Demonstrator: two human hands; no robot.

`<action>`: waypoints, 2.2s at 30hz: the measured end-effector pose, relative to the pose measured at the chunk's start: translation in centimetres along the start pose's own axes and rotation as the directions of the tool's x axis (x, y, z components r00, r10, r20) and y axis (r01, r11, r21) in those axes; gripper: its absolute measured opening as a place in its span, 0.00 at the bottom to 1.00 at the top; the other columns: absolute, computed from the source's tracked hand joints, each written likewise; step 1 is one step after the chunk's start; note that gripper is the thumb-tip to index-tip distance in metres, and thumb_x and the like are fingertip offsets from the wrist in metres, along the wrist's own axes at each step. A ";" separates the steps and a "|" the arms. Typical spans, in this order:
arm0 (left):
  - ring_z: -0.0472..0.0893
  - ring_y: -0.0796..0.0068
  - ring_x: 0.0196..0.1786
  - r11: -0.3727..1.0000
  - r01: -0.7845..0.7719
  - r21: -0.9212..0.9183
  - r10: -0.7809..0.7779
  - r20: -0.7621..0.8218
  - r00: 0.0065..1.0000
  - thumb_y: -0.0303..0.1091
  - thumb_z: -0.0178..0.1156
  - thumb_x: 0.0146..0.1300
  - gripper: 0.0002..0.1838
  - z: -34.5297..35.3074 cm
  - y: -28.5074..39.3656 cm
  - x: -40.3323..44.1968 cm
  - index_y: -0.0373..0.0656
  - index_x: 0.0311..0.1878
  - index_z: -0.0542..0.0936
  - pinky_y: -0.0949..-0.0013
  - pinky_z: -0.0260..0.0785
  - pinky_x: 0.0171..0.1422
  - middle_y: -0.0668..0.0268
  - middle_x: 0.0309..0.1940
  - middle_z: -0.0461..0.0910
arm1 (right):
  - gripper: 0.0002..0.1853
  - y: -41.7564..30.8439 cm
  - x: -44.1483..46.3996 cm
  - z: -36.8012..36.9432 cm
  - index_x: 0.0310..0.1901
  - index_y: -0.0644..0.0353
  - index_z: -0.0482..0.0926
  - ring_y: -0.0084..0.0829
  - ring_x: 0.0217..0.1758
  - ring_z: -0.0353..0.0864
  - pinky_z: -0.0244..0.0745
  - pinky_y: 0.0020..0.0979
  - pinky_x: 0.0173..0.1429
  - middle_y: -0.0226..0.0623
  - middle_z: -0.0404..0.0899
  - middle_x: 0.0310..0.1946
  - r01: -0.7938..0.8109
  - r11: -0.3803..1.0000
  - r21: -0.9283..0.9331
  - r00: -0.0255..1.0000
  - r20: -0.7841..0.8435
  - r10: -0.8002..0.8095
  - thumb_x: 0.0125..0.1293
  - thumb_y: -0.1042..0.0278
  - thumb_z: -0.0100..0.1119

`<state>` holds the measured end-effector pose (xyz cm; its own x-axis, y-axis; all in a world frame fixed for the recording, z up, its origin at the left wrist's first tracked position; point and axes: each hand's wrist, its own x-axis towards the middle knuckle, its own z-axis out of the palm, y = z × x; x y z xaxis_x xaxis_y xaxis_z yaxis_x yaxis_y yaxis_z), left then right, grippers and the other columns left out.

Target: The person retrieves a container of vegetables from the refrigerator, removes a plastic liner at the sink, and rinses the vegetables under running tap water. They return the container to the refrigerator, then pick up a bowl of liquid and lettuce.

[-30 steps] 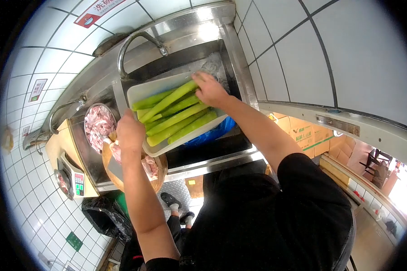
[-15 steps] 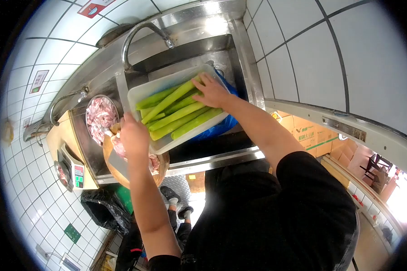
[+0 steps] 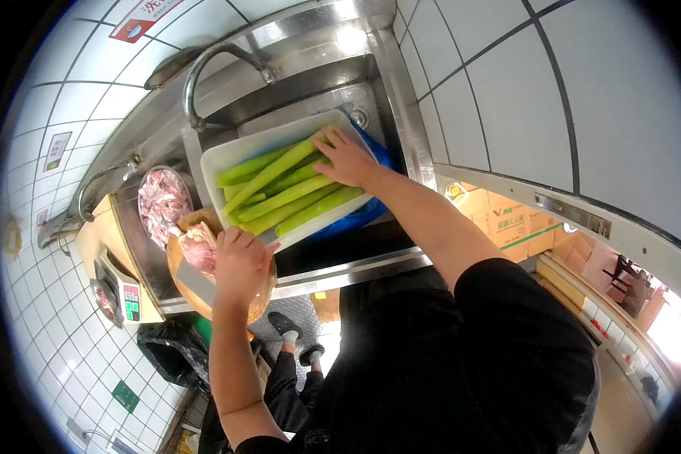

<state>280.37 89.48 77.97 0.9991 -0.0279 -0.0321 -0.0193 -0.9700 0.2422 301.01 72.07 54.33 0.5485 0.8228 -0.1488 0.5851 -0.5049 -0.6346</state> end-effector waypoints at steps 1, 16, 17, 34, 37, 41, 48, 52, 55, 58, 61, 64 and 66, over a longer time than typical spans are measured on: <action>0.73 0.57 0.38 0.999 -0.048 0.014 0.048 -0.025 0.999 0.32 0.75 0.47 0.15 -0.6 0.5 0.8 0.43 0.22 0.74 0.53 0.67 0.45 0.64 0.26 0.73 | 0.39 0.1 -0.2 -0.1 0.79 0.52 0.58 0.55 0.83 0.48 0.49 0.48 0.83 0.55 0.51 0.79 -0.012 0.999 0.035 1.000 -0.007 0.013 0.74 0.40 0.51; 0.75 0.62 0.40 0.971 -0.234 0.042 0.225 0.153 0.962 0.38 0.71 0.53 0.11 -4.8 6.8 8.3 0.45 0.23 0.81 0.55 0.63 0.50 0.66 0.26 0.76 | 0.40 2.1 -1.7 -0.6 0.80 0.58 0.53 0.49 0.85 0.44 0.43 0.42 0.85 0.52 0.46 0.82 -0.068 0.949 0.307 0.998 0.010 0.068 0.76 0.44 0.51; 0.75 0.62 0.41 0.965 -0.253 0.063 0.238 0.183 0.954 0.38 0.70 0.54 0.10 -5.1 6.9 9.0 0.45 0.24 0.82 0.55 0.63 0.51 0.66 0.26 0.76 | 0.40 2.1 -1.6 -0.7 0.80 0.59 0.53 0.48 0.85 0.44 0.43 0.42 0.85 0.51 0.46 0.82 -0.074 0.944 0.321 0.997 0.017 0.073 0.76 0.44 0.51; 0.77 0.66 0.40 0.887 -0.460 0.041 0.442 0.216 0.871 0.34 0.61 0.49 0.07 -5.8 7.9 15.3 0.49 0.19 0.84 0.59 0.65 0.57 0.68 0.21 0.79 | 0.42 4.2 -1.1 0.8 0.81 0.58 0.50 0.51 0.86 0.41 0.42 0.43 0.85 0.56 0.43 0.82 -0.099 0.827 0.553 0.990 -0.031 0.139 0.76 0.44 0.52; 0.77 0.66 0.38 0.872 -0.488 0.034 0.475 0.187 0.860 0.34 0.60 0.48 0.07 -5.5 8.0 15.8 0.50 0.18 0.83 0.58 0.65 0.57 0.69 0.20 0.79 | 0.42 4.4 -1.2 0.8 0.81 0.61 0.50 0.51 0.85 0.43 0.43 0.42 0.85 0.56 0.44 0.82 -0.078 0.827 0.557 0.990 -0.057 0.132 0.76 0.46 0.52; 0.78 0.65 0.37 0.860 -0.508 0.044 0.493 0.183 0.851 0.36 0.60 0.46 0.06 -5.0 8.5 16.3 0.51 0.17 0.82 0.57 0.66 0.56 0.68 0.20 0.78 | 0.41 5.3 -1.4 1.7 0.80 0.63 0.49 0.52 0.85 0.45 0.44 0.41 0.85 0.56 0.45 0.81 -0.017 0.840 0.542 0.990 -0.109 0.090 0.76 0.48 0.52; 0.79 0.65 0.36 0.840 -0.543 0.009 0.535 0.153 0.831 0.38 0.60 0.45 0.07 -4.3 9.3 17.3 0.51 0.16 0.81 0.57 0.66 0.53 0.68 0.19 0.78 | 0.41 3.7 -1.9 -0.1 0.80 0.63 0.49 0.51 0.85 0.44 0.43 0.41 0.85 0.56 0.44 0.82 -0.092 0.773 0.628 0.981 -0.077 0.179 0.76 0.47 0.50; 0.79 0.67 0.34 0.836 -0.549 0.022 0.541 0.140 0.829 0.39 0.61 0.45 0.07 -3.6 10.1 17.7 0.52 0.16 0.82 0.57 0.66 0.52 0.69 0.18 0.79 | 0.42 5.2 -1.9 1.4 0.81 0.62 0.47 0.51 0.85 0.42 0.42 0.43 0.85 0.55 0.42 0.82 -0.020 0.760 0.649 0.985 -0.119 0.127 0.76 0.48 0.51; 0.81 0.67 0.34 0.834 -0.547 0.075 0.532 0.158 0.832 0.39 0.62 0.47 0.08 -3.5 11.0 17.7 0.52 0.19 0.86 0.58 0.64 0.51 0.69 0.19 0.81 | 0.42 5.7 -2.8 0.7 0.81 0.62 0.48 0.51 0.85 0.42 0.42 0.43 0.85 0.55 0.42 0.82 -0.035 0.742 0.670 0.983 -0.110 0.146 0.76 0.48 0.51; 0.81 0.67 0.33 0.827 -0.542 0.147 0.516 0.184 0.837 0.39 0.62 0.48 0.08 -3.6 11.6 17.5 0.52 0.20 0.87 0.58 0.63 0.51 0.69 0.19 0.82 | 0.42 5.8 -3.7 -0.6 0.81 0.62 0.48 0.51 0.85 0.42 0.42 0.43 0.85 0.55 0.43 0.82 -0.060 0.730 0.680 0.981 -0.093 0.167 0.76 0.49 0.52; 0.81 0.67 0.31 0.818 -0.549 0.171 0.516 0.203 0.832 0.38 0.62 0.49 0.08 -3.7 11.9 17.4 0.52 0.20 0.87 0.58 0.62 0.51 0.70 0.19 0.81 | 0.41 6.3 -4.1 -1.5 0.81 0.61 0.48 0.51 0.85 0.42 0.42 0.43 0.85 0.55 0.43 0.82 -0.072 0.727 0.683 0.980 -0.086 0.178 0.76 0.49 0.52; 0.80 0.67 0.31 0.812 -0.553 0.187 0.514 0.219 0.829 0.37 0.62 0.50 0.08 -3.4 12.0 17.3 0.52 0.20 0.87 0.58 0.62 0.51 0.70 0.18 0.81 | 0.41 6.7 -4.3 -2.0 0.81 0.61 0.48 0.51 0.85 0.42 0.43 0.43 0.85 0.55 0.43 0.82 -0.080 0.728 0.680 0.980 -0.081 0.183 0.75 0.50 0.53; 0.80 0.68 0.31 0.812 -0.555 0.181 0.514 0.228 0.827 0.37 0.62 0.51 0.08 -3.5 12.1 17.2 0.52 0.21 0.87 0.57 0.62 0.51 0.70 0.18 0.81 | 0.41 6.9 -4.5 -2.2 0.81 0.61 0.48 0.51 0.85 0.43 0.43 0.43 0.85 0.55 0.43 0.82 -0.084 0.730 0.679 0.979 -0.079 0.186 0.75 0.50 0.53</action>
<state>297.40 78.15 83.70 0.8074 -0.5770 -0.1232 -0.5771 -0.8158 0.0385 303.89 64.28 52.27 0.6931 0.6914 -0.2039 -0.0246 -0.2601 -0.9653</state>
